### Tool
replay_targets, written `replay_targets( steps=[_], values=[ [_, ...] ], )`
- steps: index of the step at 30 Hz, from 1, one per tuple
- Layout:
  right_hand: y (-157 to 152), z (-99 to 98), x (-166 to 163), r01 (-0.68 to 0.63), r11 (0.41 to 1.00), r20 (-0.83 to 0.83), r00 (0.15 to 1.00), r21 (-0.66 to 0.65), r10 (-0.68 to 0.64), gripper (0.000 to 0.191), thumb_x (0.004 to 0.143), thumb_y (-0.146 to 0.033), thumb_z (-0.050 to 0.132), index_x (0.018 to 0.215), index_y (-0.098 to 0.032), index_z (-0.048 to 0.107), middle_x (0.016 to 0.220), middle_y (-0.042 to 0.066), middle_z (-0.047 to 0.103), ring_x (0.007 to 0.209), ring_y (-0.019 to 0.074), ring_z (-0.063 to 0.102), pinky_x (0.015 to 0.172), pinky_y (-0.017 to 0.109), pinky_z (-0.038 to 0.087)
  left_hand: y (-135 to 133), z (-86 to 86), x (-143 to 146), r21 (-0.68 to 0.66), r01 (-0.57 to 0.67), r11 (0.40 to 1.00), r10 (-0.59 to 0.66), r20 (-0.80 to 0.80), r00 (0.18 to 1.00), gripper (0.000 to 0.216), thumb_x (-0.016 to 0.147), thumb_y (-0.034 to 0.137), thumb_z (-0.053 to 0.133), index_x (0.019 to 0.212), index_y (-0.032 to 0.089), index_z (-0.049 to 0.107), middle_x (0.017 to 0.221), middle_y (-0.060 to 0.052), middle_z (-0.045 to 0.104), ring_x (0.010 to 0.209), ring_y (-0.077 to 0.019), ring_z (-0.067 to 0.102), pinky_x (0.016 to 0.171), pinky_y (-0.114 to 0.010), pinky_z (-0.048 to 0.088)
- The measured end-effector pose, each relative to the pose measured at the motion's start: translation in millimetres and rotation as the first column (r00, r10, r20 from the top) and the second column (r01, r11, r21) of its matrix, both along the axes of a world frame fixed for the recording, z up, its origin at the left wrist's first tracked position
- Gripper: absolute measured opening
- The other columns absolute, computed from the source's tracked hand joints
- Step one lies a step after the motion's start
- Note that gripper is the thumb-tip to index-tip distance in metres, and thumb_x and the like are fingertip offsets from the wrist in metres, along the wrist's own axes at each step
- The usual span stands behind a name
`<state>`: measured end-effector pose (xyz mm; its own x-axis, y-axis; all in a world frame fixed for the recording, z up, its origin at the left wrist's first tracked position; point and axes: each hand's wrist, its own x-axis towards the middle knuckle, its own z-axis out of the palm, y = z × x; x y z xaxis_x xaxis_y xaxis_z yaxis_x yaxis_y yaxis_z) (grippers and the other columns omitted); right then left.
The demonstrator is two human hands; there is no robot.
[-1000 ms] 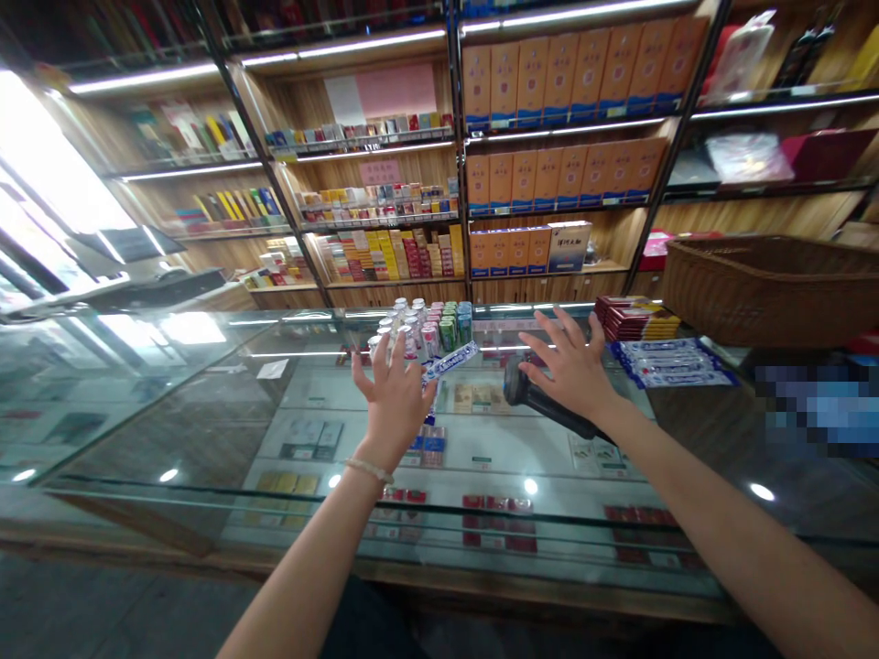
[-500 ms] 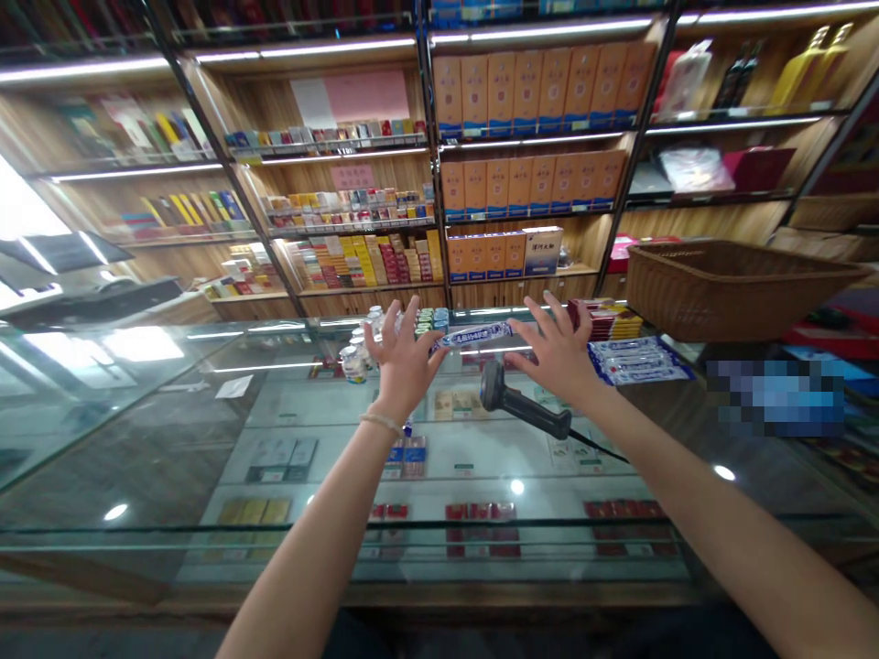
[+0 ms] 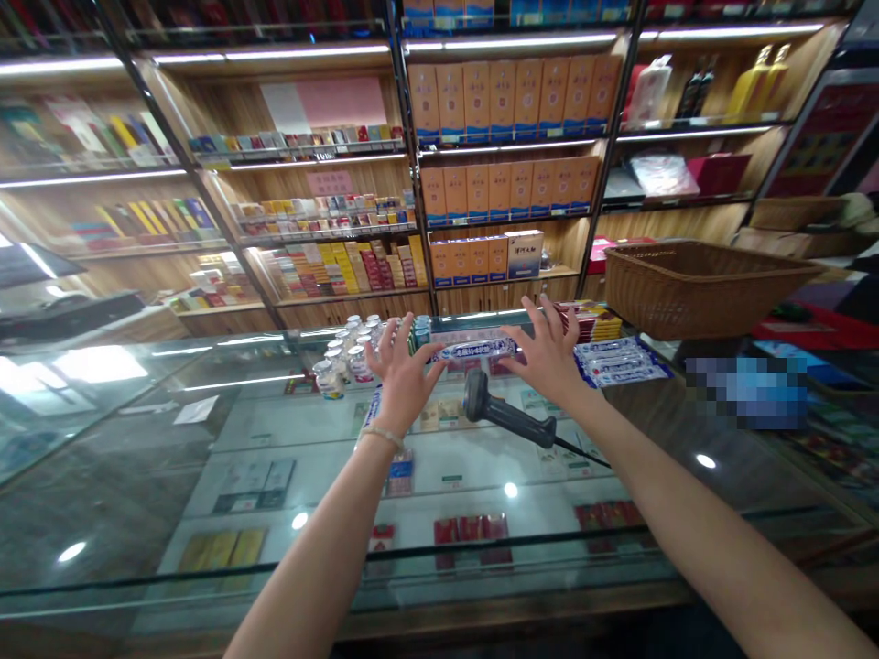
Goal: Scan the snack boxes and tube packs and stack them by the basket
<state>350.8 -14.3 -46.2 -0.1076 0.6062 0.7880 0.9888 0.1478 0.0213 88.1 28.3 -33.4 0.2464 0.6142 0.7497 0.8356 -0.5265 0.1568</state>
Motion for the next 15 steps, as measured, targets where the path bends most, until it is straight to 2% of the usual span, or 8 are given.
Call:
replay_targets(
  steps=[7,15],
  values=[
    [-1.5,-6.6,-1.4,-0.004,1.0,0.028,1.0,0.022,0.004,0.023,0.099,-0.042,0.065,0.114,-0.028,0.075,0.168,0.01,0.043,0.158,0.0355,0.026,0.126,0.067,0.007,-4.5,-0.9,2.7,-0.001,0.025,1.0,-0.025,-0.021,0.999,0.018,0.091,0.042,0.076,0.106,0.034,0.082,0.169,-0.008,0.043,0.161,-0.0387,0.027,0.127,-0.074,0.005],
    [-9.0,-6.3,-2.3,-0.022,0.999,0.036,0.999,0.034,0.02,0.024,0.097,-0.041,0.067,0.116,-0.028,0.074,0.165,0.012,0.047,0.155,0.036,0.033,0.125,0.066,0.01,-7.6,-5.3,-0.9,0.001,0.045,0.999,-0.045,-0.043,0.998,0.021,0.095,0.045,0.072,0.108,0.033,0.081,0.169,-0.011,0.043,0.16,-0.0389,0.029,0.127,-0.074,0.006]
  ],
)
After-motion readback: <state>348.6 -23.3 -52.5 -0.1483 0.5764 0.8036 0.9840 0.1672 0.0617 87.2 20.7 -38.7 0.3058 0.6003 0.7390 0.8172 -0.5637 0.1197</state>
